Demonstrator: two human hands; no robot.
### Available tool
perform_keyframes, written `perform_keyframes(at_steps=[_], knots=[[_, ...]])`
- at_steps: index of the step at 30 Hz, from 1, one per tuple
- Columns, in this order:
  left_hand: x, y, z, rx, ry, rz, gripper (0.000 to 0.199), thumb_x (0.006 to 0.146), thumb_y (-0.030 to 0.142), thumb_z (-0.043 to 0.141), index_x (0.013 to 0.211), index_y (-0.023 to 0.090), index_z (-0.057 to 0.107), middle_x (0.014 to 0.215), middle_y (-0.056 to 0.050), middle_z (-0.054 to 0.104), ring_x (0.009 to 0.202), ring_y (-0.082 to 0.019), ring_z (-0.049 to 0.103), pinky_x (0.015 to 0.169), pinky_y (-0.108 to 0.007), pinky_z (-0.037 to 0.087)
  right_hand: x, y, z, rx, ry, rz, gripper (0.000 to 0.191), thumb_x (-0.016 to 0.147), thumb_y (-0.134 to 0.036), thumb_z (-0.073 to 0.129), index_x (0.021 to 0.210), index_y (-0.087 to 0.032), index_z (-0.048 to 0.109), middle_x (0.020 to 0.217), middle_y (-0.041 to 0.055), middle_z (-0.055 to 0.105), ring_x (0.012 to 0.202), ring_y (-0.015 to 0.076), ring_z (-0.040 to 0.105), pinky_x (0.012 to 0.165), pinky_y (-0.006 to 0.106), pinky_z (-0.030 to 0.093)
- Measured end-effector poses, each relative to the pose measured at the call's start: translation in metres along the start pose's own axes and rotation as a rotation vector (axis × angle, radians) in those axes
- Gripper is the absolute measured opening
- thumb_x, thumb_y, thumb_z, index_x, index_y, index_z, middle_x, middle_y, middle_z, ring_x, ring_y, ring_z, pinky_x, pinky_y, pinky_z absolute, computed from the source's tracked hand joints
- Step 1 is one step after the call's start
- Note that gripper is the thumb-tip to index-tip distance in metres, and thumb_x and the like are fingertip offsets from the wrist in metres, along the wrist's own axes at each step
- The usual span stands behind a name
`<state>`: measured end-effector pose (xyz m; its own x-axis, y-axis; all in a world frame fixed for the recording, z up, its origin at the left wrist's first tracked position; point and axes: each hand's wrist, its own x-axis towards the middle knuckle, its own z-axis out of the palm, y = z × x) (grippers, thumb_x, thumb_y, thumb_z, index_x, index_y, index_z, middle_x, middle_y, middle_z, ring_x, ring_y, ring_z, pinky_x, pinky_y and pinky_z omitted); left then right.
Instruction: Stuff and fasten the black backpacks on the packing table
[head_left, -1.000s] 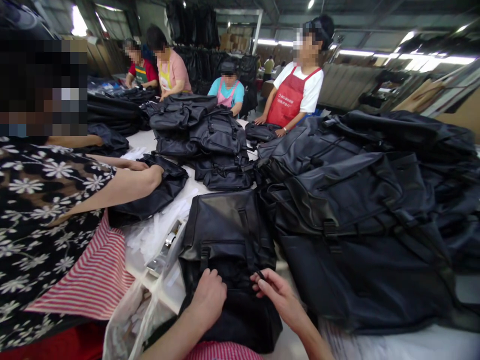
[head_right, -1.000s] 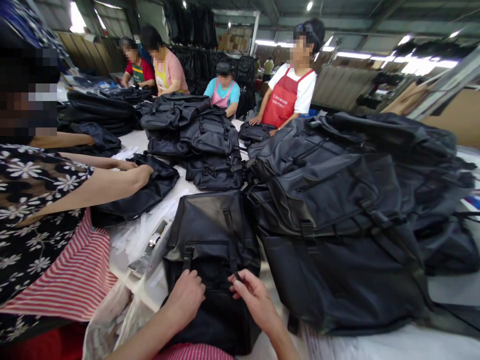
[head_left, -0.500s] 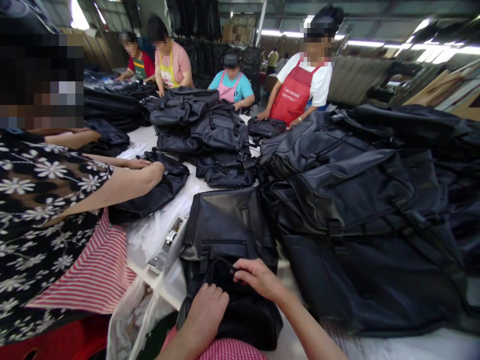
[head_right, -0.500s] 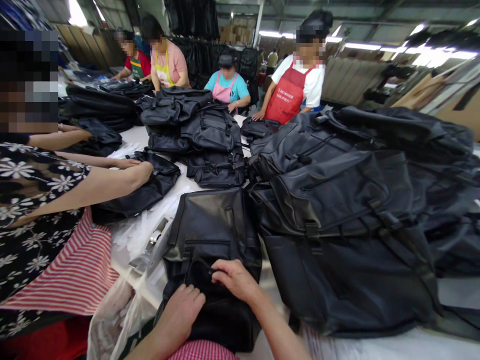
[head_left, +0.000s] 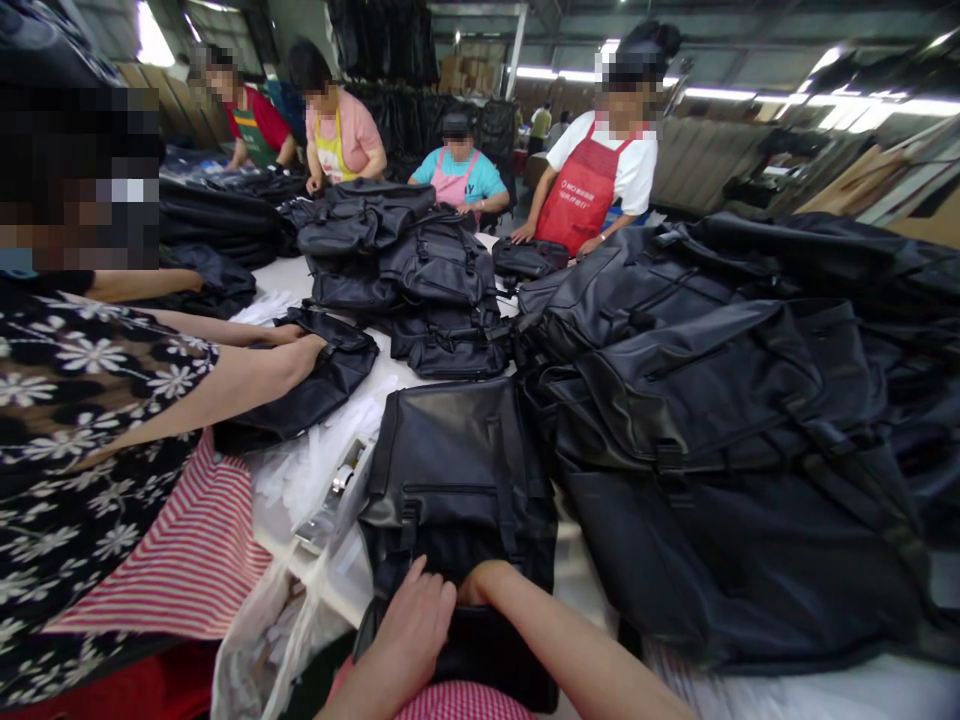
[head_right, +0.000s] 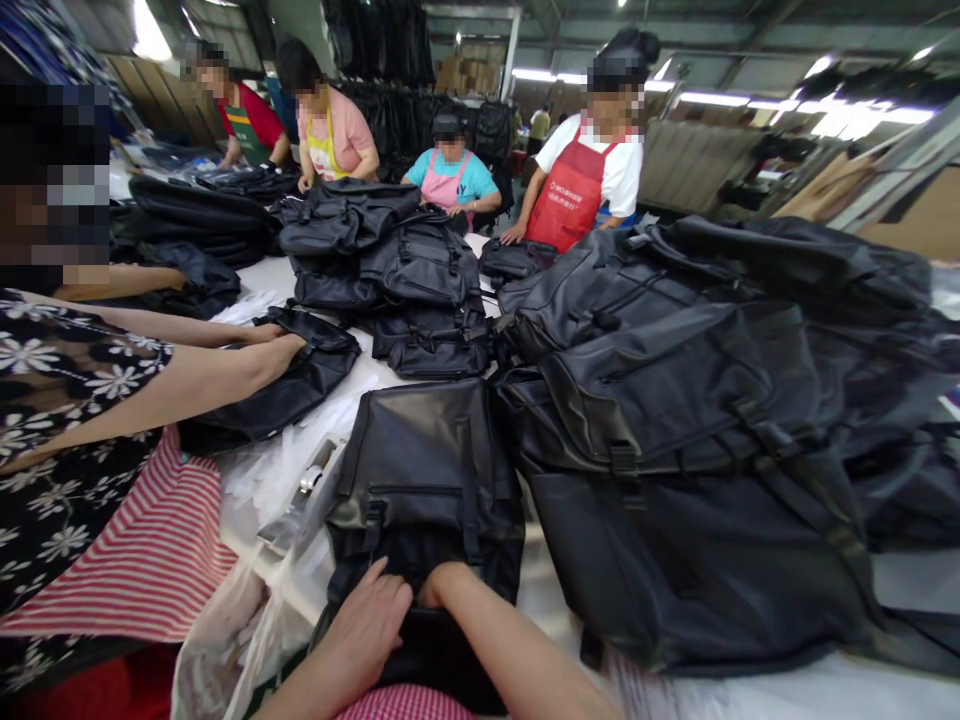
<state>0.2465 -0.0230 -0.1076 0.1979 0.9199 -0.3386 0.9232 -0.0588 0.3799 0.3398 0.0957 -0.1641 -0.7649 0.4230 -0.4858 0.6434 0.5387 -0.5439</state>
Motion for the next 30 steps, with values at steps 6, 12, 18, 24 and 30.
perform_keyframes(at_steps=[6,12,18,24,30], knots=[[0.033,-0.005,-0.005,-0.096,-0.218,-0.064,0.051,0.076,0.019,0.054,0.126,0.010,0.048,0.129,-0.020,0.057,0.123,-0.032,0.051,0.106,-0.048,0.040,-0.053,-0.010,-0.094,0.197,0.017,-0.089,0.020,0.084,-0.023,0.051,0.082,-0.020,0.070,0.088,0.0041,0.072,0.086,0.0160,0.067,0.078,0.028,0.054],[0.055,-0.013,-0.014,-0.246,-0.280,-0.057,0.035,0.074,0.026,0.050,0.105,0.016,0.061,0.107,-0.014,0.071,0.102,-0.030,0.066,0.089,-0.041,0.051,-0.139,0.039,-0.141,0.883,0.513,0.181,0.045,0.084,-0.057,0.049,0.104,-0.018,0.061,0.102,0.0096,0.068,0.096,0.0219,0.066,0.078,0.034,0.056],[0.061,-0.005,-0.024,-0.273,-0.438,-0.078,0.032,0.072,0.028,0.052,0.097,0.018,0.070,0.099,-0.008,0.075,0.091,-0.027,0.070,0.077,-0.034,0.056,-0.118,0.083,-0.053,0.716,0.551,0.434,0.056,0.090,-0.051,0.037,0.134,-0.017,0.042,0.139,0.0156,0.049,0.125,0.0250,0.051,0.104,0.044,0.045],[0.066,0.027,-0.022,0.058,-0.350,-0.233,0.032,0.070,0.016,0.060,0.099,0.007,0.071,0.110,-0.024,0.069,0.109,-0.039,0.063,0.096,-0.051,0.050,-0.088,0.074,-0.021,0.456,0.607,0.458,0.082,0.083,-0.051,0.053,0.146,-0.010,0.022,0.151,0.0206,0.029,0.141,0.0306,0.024,0.115,0.051,0.029],[0.016,-0.023,-0.043,-0.314,0.302,-0.142,0.027,0.084,0.029,0.048,0.109,0.026,0.060,0.123,-0.008,0.062,0.117,-0.021,0.057,0.104,-0.037,0.047,-0.092,0.086,-0.032,0.667,0.560,0.458,0.085,0.085,-0.057,0.045,0.148,-0.010,0.013,0.137,0.0218,0.049,0.126,0.0299,0.050,0.108,0.046,0.040]])
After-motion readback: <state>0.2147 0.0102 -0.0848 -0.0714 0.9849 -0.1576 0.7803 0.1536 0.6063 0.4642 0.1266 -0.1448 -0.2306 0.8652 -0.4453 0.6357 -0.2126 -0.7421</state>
